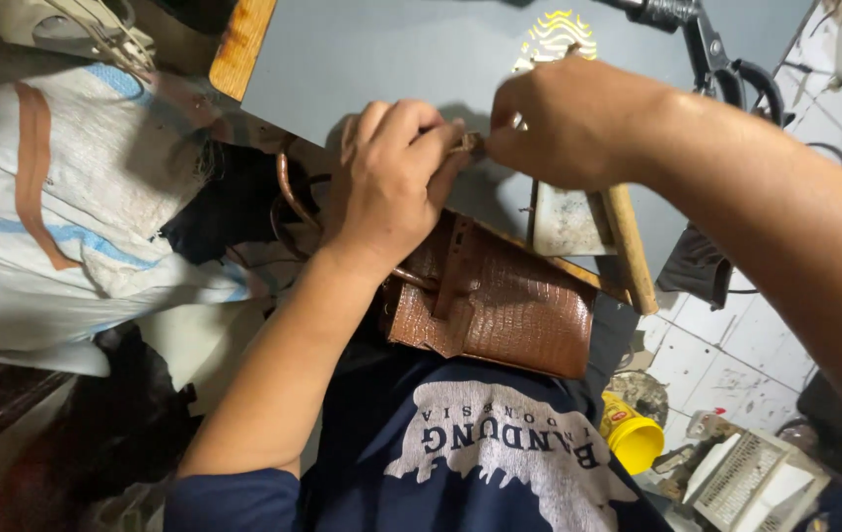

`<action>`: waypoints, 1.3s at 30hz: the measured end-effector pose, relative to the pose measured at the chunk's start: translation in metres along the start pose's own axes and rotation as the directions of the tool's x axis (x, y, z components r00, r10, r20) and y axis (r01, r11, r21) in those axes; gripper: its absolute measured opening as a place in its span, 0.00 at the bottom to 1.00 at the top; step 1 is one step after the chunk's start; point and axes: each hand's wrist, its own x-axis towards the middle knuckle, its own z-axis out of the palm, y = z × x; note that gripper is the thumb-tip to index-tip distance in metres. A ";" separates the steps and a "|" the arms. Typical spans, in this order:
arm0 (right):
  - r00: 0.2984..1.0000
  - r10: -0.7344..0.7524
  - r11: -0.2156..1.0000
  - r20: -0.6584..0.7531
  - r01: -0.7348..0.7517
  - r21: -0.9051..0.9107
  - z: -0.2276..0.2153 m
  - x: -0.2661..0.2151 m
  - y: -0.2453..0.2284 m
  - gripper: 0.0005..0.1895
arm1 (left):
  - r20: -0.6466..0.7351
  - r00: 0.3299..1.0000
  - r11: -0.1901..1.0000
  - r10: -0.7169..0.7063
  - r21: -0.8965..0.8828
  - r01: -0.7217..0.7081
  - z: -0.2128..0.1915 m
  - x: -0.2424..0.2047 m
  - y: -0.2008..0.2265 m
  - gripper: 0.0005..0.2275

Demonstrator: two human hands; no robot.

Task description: Assembling a leather bag by attaching metal hardware using a hammer and a punch tool

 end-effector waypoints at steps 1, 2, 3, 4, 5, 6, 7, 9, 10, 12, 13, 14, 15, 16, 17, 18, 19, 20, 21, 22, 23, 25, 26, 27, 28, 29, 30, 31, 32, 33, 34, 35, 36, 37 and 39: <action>0.998 -0.064 0.998 -0.026 0.064 0.000 0.009 0.005 0.006 0.21 | -0.048 0.999 1.000 0.007 -0.001 -0.007 0.003 -0.002 -0.001 0.16; 0.990 -0.128 0.992 -0.052 0.128 -0.002 0.017 0.010 0.012 0.22 | -0.097 0.995 1.000 0.013 -0.002 -0.014 0.007 -0.004 -0.002 0.14; 0.991 -0.122 0.993 -0.049 0.122 -0.006 0.020 0.008 0.014 0.22 | -0.100 0.995 1.000 0.011 -0.008 -0.012 0.006 -0.004 -0.001 0.14; 0.992 -0.107 0.994 -0.061 0.107 -0.015 0.024 0.006 0.015 0.23 | -0.092 0.996 1.000 0.016 -0.010 -0.017 0.006 -0.004 0.000 0.13; 0.993 -0.092 0.996 -0.069 0.090 -0.023 0.028 0.003 0.017 0.28 | -0.081 0.997 1.000 0.018 -0.015 -0.019 0.006 -0.005 0.001 0.13; 0.994 -0.084 0.996 -0.062 0.083 -0.025 0.028 -0.001 0.017 0.28 | -0.082 0.997 1.000 0.013 -0.024 -0.015 0.008 -0.008 0.005 0.13; 0.998 -0.053 0.999 -0.026 0.053 0.001 0.027 -0.006 0.016 0.27 | -0.094 0.996 1.000 0.009 -0.016 -0.011 0.010 -0.009 0.008 0.15; 1.000 -0.014 1.000 0.015 0.013 0.025 0.027 -0.011 0.016 0.27 | -0.106 0.994 1.000 0.003 -0.018 -0.004 0.005 -0.007 0.017 0.17; 0.999 0.023 0.996 0.029 -0.025 0.081 0.029 -0.012 0.017 0.23 | -0.080 0.997 1.000 0.015 -0.024 -0.017 -0.002 -0.004 0.022 0.16; 0.997 0.065 0.989 0.050 -0.071 0.130 0.029 -0.014 0.014 0.19 | -0.058 0.998 0.999 0.021 -0.040 -0.023 -0.011 -0.002 0.027 0.16; 0.992 0.106 0.976 0.071 -0.118 0.182 0.028 -0.016 0.011 0.19 | -0.041 0.999 0.999 0.012 -0.041 -0.014 -0.013 -0.002 0.026 0.15; 0.985 0.147 0.959 0.094 -0.165 0.232 0.027 -0.018 0.008 0.20 | -0.024 1.000 0.999 0.004 -0.042 -0.005 -0.015 -0.003 0.026 0.15; 0.983 0.155 0.959 0.100 -0.174 0.226 0.026 -0.017 0.006 0.20 | -0.026 1.000 0.999 -0.002 -0.052 0.001 -0.016 -0.002 0.024 0.15; 0.977 0.173 0.961 0.126 -0.195 0.194 0.026 -0.016 0.004 0.16 | -0.018 1.000 0.998 0.008 -0.057 -0.009 -0.017 -0.002 0.023 0.13; 0.970 0.192 0.963 0.149 -0.216 0.162 0.026 -0.015 0.001 0.17 | -0.011 1.000 0.998 0.019 -0.062 -0.020 -0.019 -0.002 0.021 0.11; 0.967 0.201 0.962 0.153 -0.225 0.156 0.025 -0.014 -0.002 0.17 | -0.014 1.000 0.997 0.015 -0.072 -0.016 -0.020 -0.003 0.021 0.11; 0.962 0.228 0.948 0.152 -0.255 0.192 0.024 -0.013 -0.006 0.16 | -0.008 1.000 0.995 0.014 -0.096 -0.015 -0.020 -0.003 0.020 0.06; 0.955 0.254 0.931 0.151 -0.283 0.228 0.023 -0.012 -0.009 0.16 | -0.001 1.000 0.993 0.013 -0.120 -0.013 -0.021 -0.003 0.018 0.06; 0.953 0.262 0.930 0.153 -0.291 0.223 0.022 -0.010 -0.010 0.16 | -0.005 1.000 0.992 0.010 -0.129 -0.011 -0.020 -0.004 0.017 0.06; 0.941 0.293 0.913 0.169 -0.328 0.243 0.021 -0.007 -0.010 0.16 | -0.009 1.000 0.991 0.004 -0.135 -0.006 -0.019 -0.005 0.016 0.04; 0.928 0.323 0.894 0.184 -0.363 0.263 0.021 -0.004 -0.011 0.16 | -0.014 1.000 0.990 -0.002 -0.139 0.000 -0.018 -0.006 0.014 0.03; 0.914 0.347 0.858 0.210 -0.399 0.322 0.018 -0.003 -0.014 0.18 | -0.051 0.999 0.992 -0.011 -0.122 0.004 -0.016 -0.006 0.014 0.03; 0.903 0.361 0.818 0.235 -0.427 0.385 0.017 -0.002 -0.016 0.21 | -0.084 0.996 0.995 -0.016 -0.098 0.007 -0.015 -0.006 0.013 0.06; 0.900 0.367 0.817 0.235 -0.433 0.380 0.018 -0.002 -0.016 0.21 | -0.088 0.996 0.995 -0.018 -0.104 0.009 -0.014 -0.007 0.011 0.06; 0.896 0.373 0.786 0.242 -0.444 0.431 0.019 -0.001 -0.016 0.19 | -0.080 0.997 0.995 -0.006 -0.104 -0.003 -0.013 -0.008 0.009 0.07; 0.890 0.379 0.750 0.251 -0.455 0.481 0.021 -0.001 -0.016 0.17 | -0.069 0.998 0.994 0.007 -0.107 -0.015 -0.013 -0.010 0.007 0.07; 0.887 0.386 0.747 0.254 -0.462 0.478 0.021 -0.001 -0.018 0.17 | -0.070 0.998 0.993 0.005 -0.114 -0.013 -0.013 -0.010 0.007 0.07; 0.879 0.415 0.778 0.235 -0.477 0.410 0.021 0.000 -0.019 0.16 | -0.049 0.999 0.993 0.004 -0.117 -0.010 -0.013 -0.010 0.006 0.08; 0.871 0.442 0.802 0.215 -0.490 0.340 0.020 0.001 -0.020 0.15 | -0.028 1.000 0.993 0.003 -0.120 -0.007 -0.014 -0.009 0.005 0.10; 0.868 0.448 0.799 0.216 -0.497 0.338 0.022 0.002 -0.019 0.15 | -0.029 1.000 0.992 0.003 -0.127 -0.007 -0.015 -0.009 0.004 0.10; 0.879 0.437 0.832 0.191 -0.476 0.286 0.024 0.003 -0.018 0.15 | -0.028 1.000 0.990 0.006 -0.141 -0.010 -0.015 -0.008 0.004 0.11; 0.890 0.423 0.861 0.168 -0.453 0.232 0.026 0.004 -0.017 0.15 | -0.026 1.000 0.988 0.008 -0.154 -0.012 -0.016 -0.007 0.003 0.12; 0.887 0.428 0.858 0.170 -0.459 0.230 0.027 0.005 -0.016 0.15 | -0.026 1.000 0.987 0.007 -0.160 -0.011 -0.016 -0.007 0.003 0.12; 0.897 0.415 0.870 0.153 -0.441 0.222 0.028 0.005 -0.015 0.17 | -0.026 1.000 0.989 0.009 -0.149 -0.013 -0.016 -0.007 0.002 0.12; 0.902 0.408 0.878 0.139 -0.430 0.211 0.029 0.007 -0.015 0.19 | -0.027 1.000 0.989 0.009 -0.145 -0.013 -0.016 -0.006 0.002 0.12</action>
